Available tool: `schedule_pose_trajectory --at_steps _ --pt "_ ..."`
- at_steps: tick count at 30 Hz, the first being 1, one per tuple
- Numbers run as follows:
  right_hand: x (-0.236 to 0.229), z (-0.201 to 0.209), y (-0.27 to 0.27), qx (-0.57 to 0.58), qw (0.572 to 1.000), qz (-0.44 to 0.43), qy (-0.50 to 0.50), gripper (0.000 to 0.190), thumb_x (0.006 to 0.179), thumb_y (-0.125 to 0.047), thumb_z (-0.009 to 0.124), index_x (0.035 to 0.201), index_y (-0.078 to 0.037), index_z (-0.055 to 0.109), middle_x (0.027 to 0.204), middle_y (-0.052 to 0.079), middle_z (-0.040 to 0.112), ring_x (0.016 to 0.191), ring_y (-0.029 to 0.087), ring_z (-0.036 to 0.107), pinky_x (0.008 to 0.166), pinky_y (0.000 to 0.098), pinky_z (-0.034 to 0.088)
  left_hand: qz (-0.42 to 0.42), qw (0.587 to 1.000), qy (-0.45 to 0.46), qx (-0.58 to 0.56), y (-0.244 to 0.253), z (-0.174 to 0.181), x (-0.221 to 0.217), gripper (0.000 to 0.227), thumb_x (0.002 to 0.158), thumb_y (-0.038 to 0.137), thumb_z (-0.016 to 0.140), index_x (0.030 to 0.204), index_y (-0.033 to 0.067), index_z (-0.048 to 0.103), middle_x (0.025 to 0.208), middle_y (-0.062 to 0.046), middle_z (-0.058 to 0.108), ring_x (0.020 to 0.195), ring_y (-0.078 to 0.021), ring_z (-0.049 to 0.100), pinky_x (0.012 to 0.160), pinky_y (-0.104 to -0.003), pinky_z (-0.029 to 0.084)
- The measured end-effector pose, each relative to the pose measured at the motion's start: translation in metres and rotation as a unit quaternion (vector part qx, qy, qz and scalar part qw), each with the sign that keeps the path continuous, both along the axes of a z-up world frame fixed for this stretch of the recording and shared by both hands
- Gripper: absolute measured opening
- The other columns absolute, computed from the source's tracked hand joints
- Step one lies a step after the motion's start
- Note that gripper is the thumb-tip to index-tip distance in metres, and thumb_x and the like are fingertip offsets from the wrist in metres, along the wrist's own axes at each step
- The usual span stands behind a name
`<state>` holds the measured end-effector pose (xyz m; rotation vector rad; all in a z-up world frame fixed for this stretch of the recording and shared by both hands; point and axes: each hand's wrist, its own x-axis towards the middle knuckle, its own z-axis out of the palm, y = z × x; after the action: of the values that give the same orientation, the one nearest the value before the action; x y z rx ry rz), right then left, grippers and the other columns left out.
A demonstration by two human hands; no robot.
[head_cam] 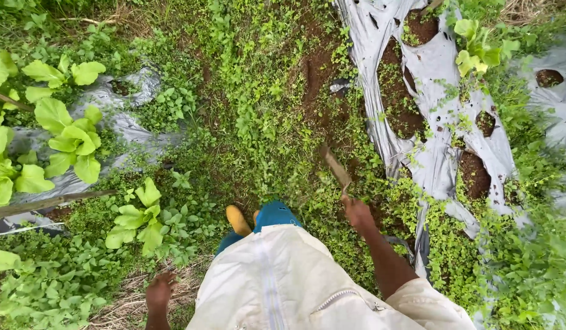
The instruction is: Removing weeds from a garden bed using a hand trowel and manual pulling
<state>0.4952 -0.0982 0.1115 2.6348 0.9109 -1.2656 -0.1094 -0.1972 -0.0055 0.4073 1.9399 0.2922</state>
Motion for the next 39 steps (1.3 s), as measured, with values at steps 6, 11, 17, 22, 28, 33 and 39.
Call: schedule_pose_trajectory --at_steps 6,11,17,22,28,33,39 --pt "0.024 -0.005 0.004 0.21 0.974 -0.076 -0.023 0.033 0.113 -0.035 0.042 0.106 -0.007 0.059 0.078 0.003 0.057 0.056 0.01 0.047 0.045 0.0282 0.044 -0.126 0.991 0.035 0.003 0.001 0.005 0.008 0.027 0.107 0.009 0.048 0.118 0.0036 0.072 0.124 -0.007 0.077 0.092 -0.024 0.08 0.049 -0.026 0.046" --pt "0.032 -0.019 -0.044 -0.016 0.999 0.004 -0.038 0.076 0.107 -0.062 0.03 0.107 0.002 0.07 0.101 0.025 0.071 0.093 0.038 0.071 0.08 0.0512 0.056 0.005 0.999 -0.008 0.044 0.019 0.024 0.037 0.034 0.11 0.023 0.051 0.135 0.0032 0.061 0.134 -0.012 0.069 0.11 -0.0349 0.073 0.075 -0.039 0.06" --pt "0.039 -0.005 -0.033 0.215 0.975 -0.044 -0.004 0.044 0.113 -0.044 0.04 0.082 -0.015 0.054 0.069 -0.005 0.051 0.054 0.009 0.044 0.044 0.0248 0.039 -0.143 0.989 0.038 -0.028 -0.011 -0.006 0.075 0.035 0.108 0.027 0.049 0.117 0.0064 0.077 0.109 -0.02 0.078 0.065 -0.0186 0.063 0.042 -0.024 0.024" --pt "0.057 -0.046 -0.087 0.017 1.0 0.009 -0.024 0.056 0.111 -0.052 0.027 0.097 -0.011 0.063 0.071 0.004 0.055 0.058 0.018 0.05 0.051 0.0355 0.04 -0.269 0.96 0.045 -0.064 -0.034 -0.01 0.095 0.046 0.106 0.029 0.036 0.14 0.0152 0.065 0.12 0.001 0.081 0.042 -0.0056 0.044 0.039 -0.018 0.018" --pt "0.064 -0.042 -0.098 0.094 0.991 -0.093 -0.002 0.046 0.111 -0.048 0.039 0.09 -0.013 0.058 0.071 -0.001 0.051 0.055 0.012 0.042 0.047 0.0286 0.039 -0.187 0.979 0.072 0.032 -0.043 -0.006 0.086 0.029 0.111 0.017 0.047 0.124 0.0074 0.071 0.119 0.001 0.079 0.084 -0.0222 0.084 0.031 -0.019 0.035" --pt "0.084 -0.073 -0.125 0.161 0.98 -0.109 -0.029 0.045 0.106 -0.054 0.045 0.109 -0.013 0.065 0.073 0.003 0.057 0.06 0.017 0.054 0.05 0.0367 0.045 -0.386 0.906 0.16 0.066 -0.066 -0.019 0.093 0.025 0.105 0.023 0.056 0.116 0.0074 0.072 0.117 -0.005 0.079 0.079 -0.0172 0.085 0.029 -0.012 0.046" --pt "0.067 -0.03 -0.172 -0.006 0.985 -0.155 0.078 0.055 0.098 -0.069 0.041 0.096 -0.016 0.057 0.069 0.005 0.049 0.054 0.018 0.045 0.05 0.0366 0.035 -0.445 0.866 0.199 0.107 -0.071 -0.034 0.118 0.03 0.097 0.029 0.055 0.117 0.0154 0.074 0.103 0.0 0.079 0.067 -0.0114 0.075 0.031 -0.018 0.036"
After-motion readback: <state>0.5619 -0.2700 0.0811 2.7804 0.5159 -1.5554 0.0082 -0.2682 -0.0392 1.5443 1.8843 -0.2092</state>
